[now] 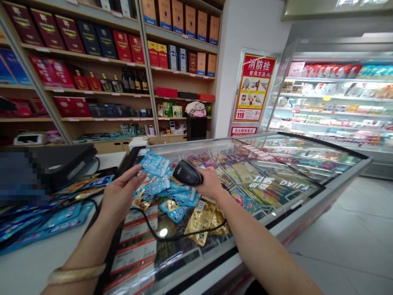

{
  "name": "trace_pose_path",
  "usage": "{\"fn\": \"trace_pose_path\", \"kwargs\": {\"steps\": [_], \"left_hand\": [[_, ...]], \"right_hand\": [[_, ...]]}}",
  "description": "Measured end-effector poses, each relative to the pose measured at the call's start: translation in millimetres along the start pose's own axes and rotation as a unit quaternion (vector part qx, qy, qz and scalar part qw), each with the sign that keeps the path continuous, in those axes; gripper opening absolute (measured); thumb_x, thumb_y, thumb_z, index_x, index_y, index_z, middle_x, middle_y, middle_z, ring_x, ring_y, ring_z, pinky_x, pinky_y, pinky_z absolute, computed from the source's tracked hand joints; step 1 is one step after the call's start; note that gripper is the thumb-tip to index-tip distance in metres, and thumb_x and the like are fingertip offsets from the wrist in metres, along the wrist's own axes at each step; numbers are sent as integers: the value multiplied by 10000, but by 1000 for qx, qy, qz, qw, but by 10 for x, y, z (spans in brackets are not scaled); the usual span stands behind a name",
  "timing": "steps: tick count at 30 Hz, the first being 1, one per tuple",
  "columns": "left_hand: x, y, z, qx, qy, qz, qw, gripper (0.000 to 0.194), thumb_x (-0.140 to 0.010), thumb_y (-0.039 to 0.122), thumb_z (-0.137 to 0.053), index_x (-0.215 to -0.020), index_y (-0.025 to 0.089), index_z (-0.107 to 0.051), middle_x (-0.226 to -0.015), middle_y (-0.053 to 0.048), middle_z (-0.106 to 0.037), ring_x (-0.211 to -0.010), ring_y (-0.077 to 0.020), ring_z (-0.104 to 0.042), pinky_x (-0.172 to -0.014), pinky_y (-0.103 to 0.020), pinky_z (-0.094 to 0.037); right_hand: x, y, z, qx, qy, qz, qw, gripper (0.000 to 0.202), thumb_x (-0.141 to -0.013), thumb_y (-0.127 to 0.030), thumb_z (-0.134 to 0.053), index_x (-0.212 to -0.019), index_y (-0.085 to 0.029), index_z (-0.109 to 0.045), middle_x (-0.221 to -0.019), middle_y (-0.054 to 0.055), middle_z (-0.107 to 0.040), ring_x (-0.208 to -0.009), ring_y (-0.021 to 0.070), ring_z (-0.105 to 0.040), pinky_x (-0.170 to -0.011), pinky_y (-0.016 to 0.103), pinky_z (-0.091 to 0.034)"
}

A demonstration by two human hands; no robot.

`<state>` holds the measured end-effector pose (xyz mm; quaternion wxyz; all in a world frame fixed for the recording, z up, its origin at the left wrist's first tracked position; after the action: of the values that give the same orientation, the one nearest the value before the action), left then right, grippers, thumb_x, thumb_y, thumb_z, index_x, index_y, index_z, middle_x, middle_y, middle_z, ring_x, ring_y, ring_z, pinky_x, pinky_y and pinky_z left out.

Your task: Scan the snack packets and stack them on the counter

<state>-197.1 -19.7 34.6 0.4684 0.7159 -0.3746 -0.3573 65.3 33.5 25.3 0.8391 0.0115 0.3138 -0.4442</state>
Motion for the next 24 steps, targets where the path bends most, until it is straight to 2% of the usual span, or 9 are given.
{"fn": "trace_pose_path", "kwargs": {"steps": [3,5,7,9,12,15,17,20,24], "left_hand": [[-5,-87,-38,-50,-48,-5,998,518,-590,321,-824,-1086,187,-753,-1090,-97,-759,-1147,-282,-661,-1046,-401,-488],[-17,-142,-65,-123,-95,-40,987,532,-615,389,-793,-1108,192,-750,-1234,-112,-713,-1262,-307,-588,-1113,-432,-417],[-48,-179,-68,-215,-135,-95,963,499,-675,409,-717,-1125,196,-744,-1321,-111,-668,-1348,-311,-513,-1173,-445,-328],[-104,-193,-26,-310,-146,-145,928,487,-739,380,-622,-1181,199,-717,-1375,-106,-632,-1406,-301,-447,-1204,-453,-267],[-219,-148,141,-451,-77,-177,871,508,-792,300,-506,-1253,168,-671,-1425,-137,-585,-1442,-307,-392,-1211,-470,-254],[-310,-45,381,-584,36,-161,795,496,-786,249,-484,-1219,103,-678,-1443,-225,-540,-1436,-387,-373,-1192,-570,-237],[-347,12,539,-649,91,-131,744,470,-773,244,-501,-1174,95,-695,-1454,-252,-517,-1435,-435,-348,-1164,-657,-198],[-398,22,722,-707,114,-55,696,459,-762,285,-523,-1131,89,-713,-1497,-240,-476,-1453,-458,-295,-1146,-701,-163],[-449,-11,810,-739,108,-18,665,528,-784,359,-504,-1193,85,-697,-1560,-210,-400,-1491,-446,-208,-1160,-691,-121]], "right_hand": [[0,38,7,-6,24,-4,1000,187,-712,-303,-688,-875,-212,-682,-839,46,-756,-806,236,-667,-758,310,-344],[2,71,6,-12,39,-8,999,195,-716,-329,-697,-865,-206,-683,-821,54,-750,-796,241,-663,-756,314,-343],[6,103,-1,-19,51,-13,998,224,-705,-344,-706,-878,-202,-688,-821,59,-748,-799,247,-662,-759,318,-343],[8,126,-10,-29,58,-14,998,253,-698,-343,-705,-910,-205,-693,-836,59,-751,-810,250,-662,-763,319,-344],[11,138,-22,-38,57,-12,998,266,-693,-330,-698,-931,-210,-694,-838,57,-752,-812,250,-663,-768,320,-345],[15,131,-27,-38,54,-14,998,252,-685,-318,-698,-913,-212,-693,-806,51,-745,-805,250,-665,-776,321,-347],[20,120,-29,-40,53,-14,998,232,-681,-314,-699,-890,-213,-690,-800,49,-742,-807,247,-666,-785,321,-349],[26,107,-33,-39,51,-14,998,216,-677,-303,-701,-873,-212,-689,-812,52,-744,-807,243,-666,-789,319,-351],[29,97,-35,-32,47,-11,998,222,-686,-301,-696,-890,-212,-693,-814,53,-742,-804,239,-661,-779,313,-348]]}}
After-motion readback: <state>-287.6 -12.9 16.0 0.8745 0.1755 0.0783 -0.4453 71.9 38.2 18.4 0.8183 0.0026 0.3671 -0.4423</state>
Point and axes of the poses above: each hand's wrist, its own x-axis away from the middle knuckle, its own z-axis out of the back of the hand, y = z × x, the point moved 3 cm from there along -x, towards the middle knuckle
